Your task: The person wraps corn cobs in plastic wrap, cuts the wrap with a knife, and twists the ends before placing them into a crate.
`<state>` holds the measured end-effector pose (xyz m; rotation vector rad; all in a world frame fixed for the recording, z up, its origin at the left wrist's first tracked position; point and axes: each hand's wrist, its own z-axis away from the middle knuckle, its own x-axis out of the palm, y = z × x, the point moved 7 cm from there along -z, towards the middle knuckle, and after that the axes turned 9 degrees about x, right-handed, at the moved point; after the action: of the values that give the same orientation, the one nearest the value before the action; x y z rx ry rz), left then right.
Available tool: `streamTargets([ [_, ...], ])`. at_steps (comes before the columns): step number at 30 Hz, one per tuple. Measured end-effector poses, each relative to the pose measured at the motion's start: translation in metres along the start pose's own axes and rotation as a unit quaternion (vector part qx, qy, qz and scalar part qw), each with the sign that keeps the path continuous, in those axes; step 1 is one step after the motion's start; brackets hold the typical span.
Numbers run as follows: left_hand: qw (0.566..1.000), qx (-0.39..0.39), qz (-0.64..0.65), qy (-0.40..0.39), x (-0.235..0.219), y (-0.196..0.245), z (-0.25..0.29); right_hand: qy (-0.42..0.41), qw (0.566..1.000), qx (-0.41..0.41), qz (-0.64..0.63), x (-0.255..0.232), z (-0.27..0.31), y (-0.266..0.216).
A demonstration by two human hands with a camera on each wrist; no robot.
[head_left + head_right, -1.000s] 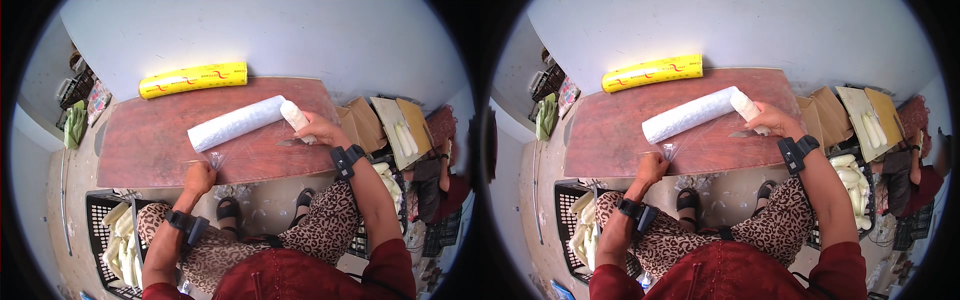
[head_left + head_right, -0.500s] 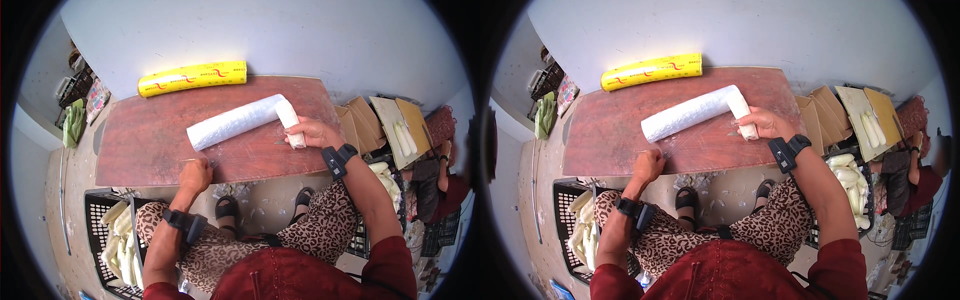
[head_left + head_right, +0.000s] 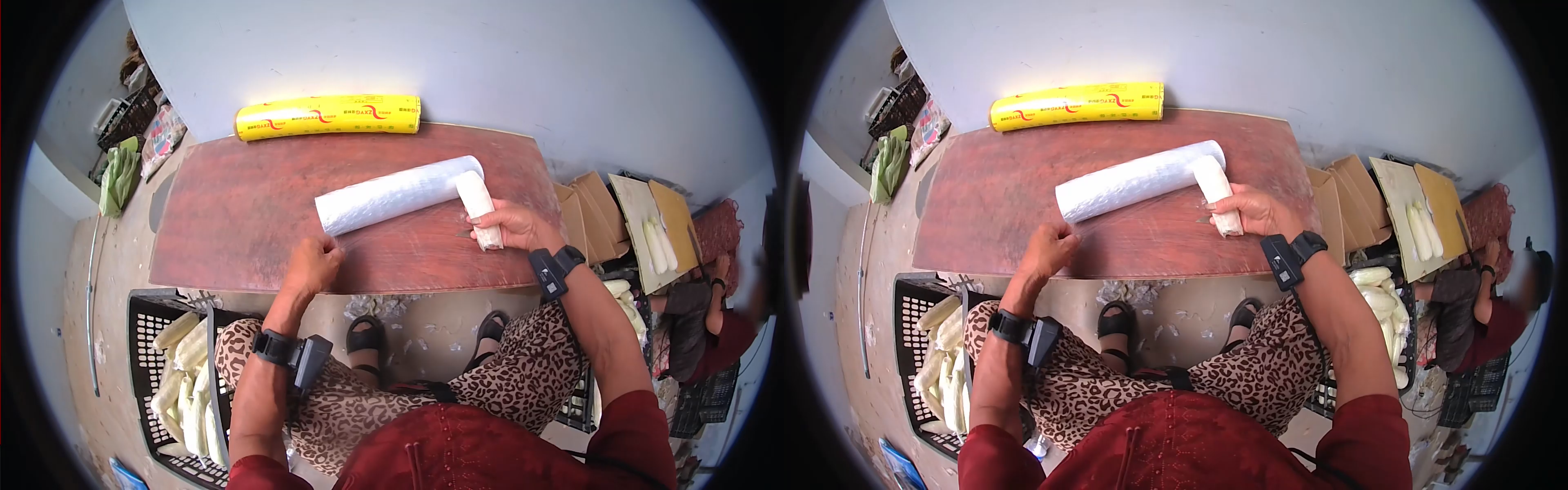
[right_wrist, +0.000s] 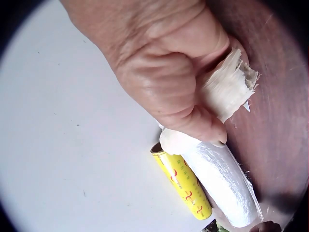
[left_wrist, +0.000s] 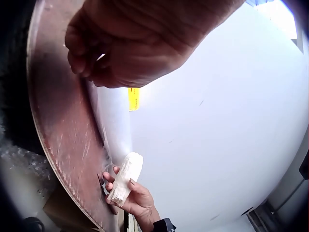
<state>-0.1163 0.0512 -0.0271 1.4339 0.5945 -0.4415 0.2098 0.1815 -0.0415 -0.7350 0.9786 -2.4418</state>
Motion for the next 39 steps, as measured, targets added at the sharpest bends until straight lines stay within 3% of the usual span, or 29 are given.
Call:
streamTargets([
  [11,1.000,0.008,-0.018,0.000,-0.004,0.006,0.001,0.027,1.000,-0.002,0.002,0.002,-0.001,0.000],
  [16,0.999,-0.025,-0.019,-0.015,-0.005,0.007,0.002,0.035,0.999,-0.005,0.003,0.002,0.002,-0.001],
  [20,0.999,0.016,-0.040,0.011,-0.006,0.006,0.002,0.033,0.999,-0.007,0.006,-0.004,0.004,0.000],
  [23,0.998,-0.026,-0.051,-0.014,-0.006,0.006,0.003,0.032,0.999,-0.006,0.007,-0.011,0.008,0.002],
  [30,0.993,-0.032,-0.111,-0.038,0.002,0.001,0.003,0.081,0.996,-0.023,0.017,-0.029,0.026,0.001],
  [39,0.982,-0.029,-0.172,-0.068,0.012,-0.009,0.002,0.080,0.995,-0.022,0.064,-0.025,0.039,-0.004],
])
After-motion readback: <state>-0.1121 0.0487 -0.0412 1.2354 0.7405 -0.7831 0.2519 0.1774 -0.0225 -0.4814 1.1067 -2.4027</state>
